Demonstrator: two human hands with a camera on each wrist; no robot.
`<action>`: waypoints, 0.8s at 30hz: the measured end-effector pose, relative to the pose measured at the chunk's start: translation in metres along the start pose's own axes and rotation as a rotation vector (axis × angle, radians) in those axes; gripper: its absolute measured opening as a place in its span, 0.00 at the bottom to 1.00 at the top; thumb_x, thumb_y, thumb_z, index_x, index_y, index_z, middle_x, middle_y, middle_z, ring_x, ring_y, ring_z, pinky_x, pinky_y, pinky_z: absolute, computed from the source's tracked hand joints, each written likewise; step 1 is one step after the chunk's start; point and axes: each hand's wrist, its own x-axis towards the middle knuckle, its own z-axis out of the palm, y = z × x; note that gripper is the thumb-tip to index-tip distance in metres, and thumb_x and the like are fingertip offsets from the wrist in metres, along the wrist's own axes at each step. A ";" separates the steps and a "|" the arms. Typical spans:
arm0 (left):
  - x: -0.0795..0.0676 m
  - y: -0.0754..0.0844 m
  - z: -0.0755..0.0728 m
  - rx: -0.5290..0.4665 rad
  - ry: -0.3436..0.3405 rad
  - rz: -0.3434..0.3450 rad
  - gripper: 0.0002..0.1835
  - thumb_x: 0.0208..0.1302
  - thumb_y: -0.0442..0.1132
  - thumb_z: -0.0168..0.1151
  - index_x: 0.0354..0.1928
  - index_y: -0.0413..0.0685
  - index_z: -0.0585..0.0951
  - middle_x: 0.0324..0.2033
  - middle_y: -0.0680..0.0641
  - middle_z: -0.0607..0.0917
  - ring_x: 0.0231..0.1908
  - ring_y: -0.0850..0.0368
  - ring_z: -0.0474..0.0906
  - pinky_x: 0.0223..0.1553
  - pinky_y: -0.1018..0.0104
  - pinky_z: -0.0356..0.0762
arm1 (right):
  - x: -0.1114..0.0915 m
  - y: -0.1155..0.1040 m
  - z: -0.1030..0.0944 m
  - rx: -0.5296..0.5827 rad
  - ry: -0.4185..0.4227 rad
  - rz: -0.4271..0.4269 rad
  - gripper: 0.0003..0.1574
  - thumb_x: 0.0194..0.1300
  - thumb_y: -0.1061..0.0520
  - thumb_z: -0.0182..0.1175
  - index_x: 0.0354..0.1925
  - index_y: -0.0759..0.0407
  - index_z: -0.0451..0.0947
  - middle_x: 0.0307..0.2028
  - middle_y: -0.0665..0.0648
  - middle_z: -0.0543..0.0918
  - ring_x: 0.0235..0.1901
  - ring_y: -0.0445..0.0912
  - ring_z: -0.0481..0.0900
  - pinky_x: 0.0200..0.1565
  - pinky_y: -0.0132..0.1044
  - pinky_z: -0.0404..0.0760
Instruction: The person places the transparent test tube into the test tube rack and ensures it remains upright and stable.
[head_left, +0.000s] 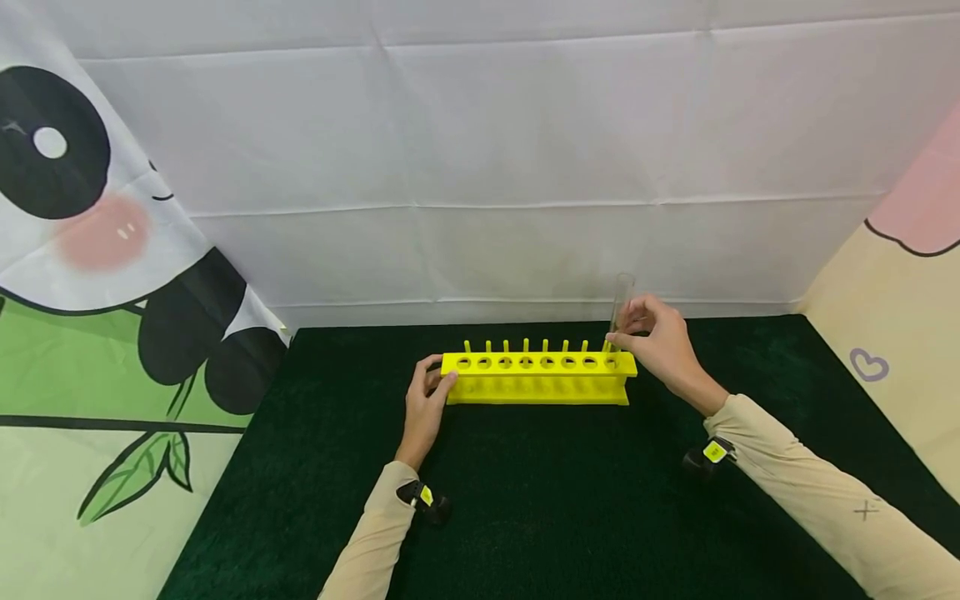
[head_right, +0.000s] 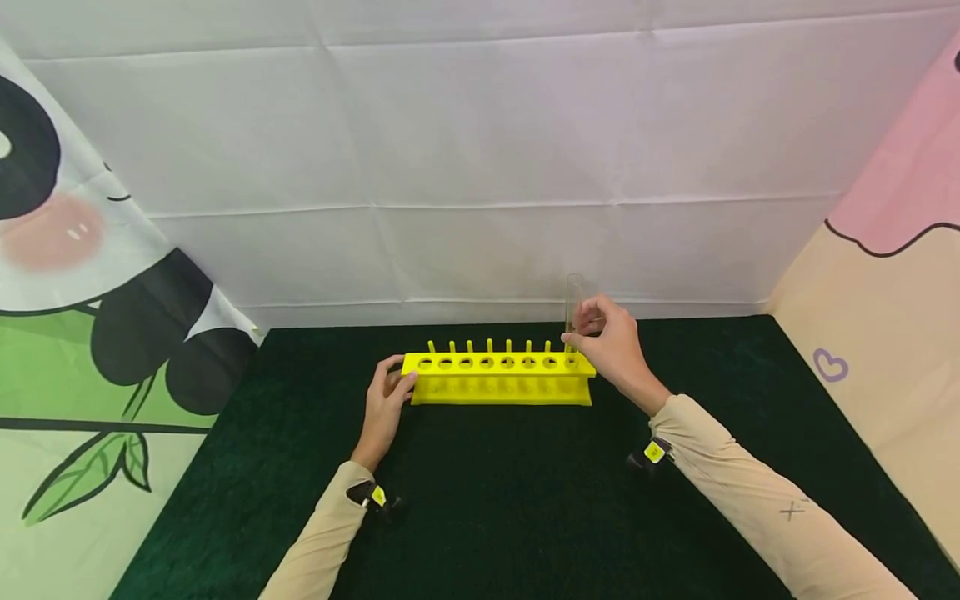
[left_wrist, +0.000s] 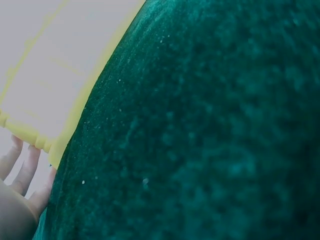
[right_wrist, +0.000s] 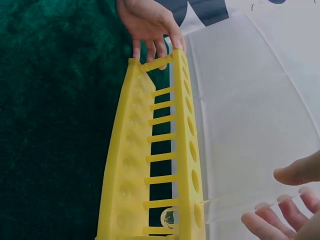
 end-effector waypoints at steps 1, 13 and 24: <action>0.000 0.000 0.000 0.000 0.000 0.000 0.25 0.63 0.60 0.55 0.59 0.64 0.67 0.53 0.48 0.79 0.52 0.52 0.72 0.53 0.50 0.68 | 0.000 0.001 0.000 0.000 -0.001 0.000 0.19 0.56 0.62 0.68 0.43 0.64 0.70 0.39 0.61 0.76 0.38 0.53 0.76 0.47 0.50 0.73; 0.002 0.000 0.004 0.000 0.006 -0.002 0.25 0.63 0.61 0.55 0.59 0.65 0.67 0.54 0.48 0.78 0.51 0.51 0.72 0.52 0.50 0.68 | 0.001 0.006 0.000 0.004 -0.020 0.028 0.19 0.57 0.62 0.67 0.43 0.65 0.70 0.39 0.62 0.76 0.39 0.54 0.75 0.48 0.49 0.73; 0.006 0.000 0.007 0.005 0.019 -0.004 0.25 0.64 0.61 0.55 0.59 0.64 0.67 0.54 0.48 0.78 0.52 0.51 0.72 0.53 0.50 0.68 | 0.004 0.015 0.000 0.001 -0.023 0.046 0.20 0.57 0.59 0.67 0.44 0.65 0.69 0.40 0.62 0.76 0.41 0.54 0.76 0.49 0.51 0.73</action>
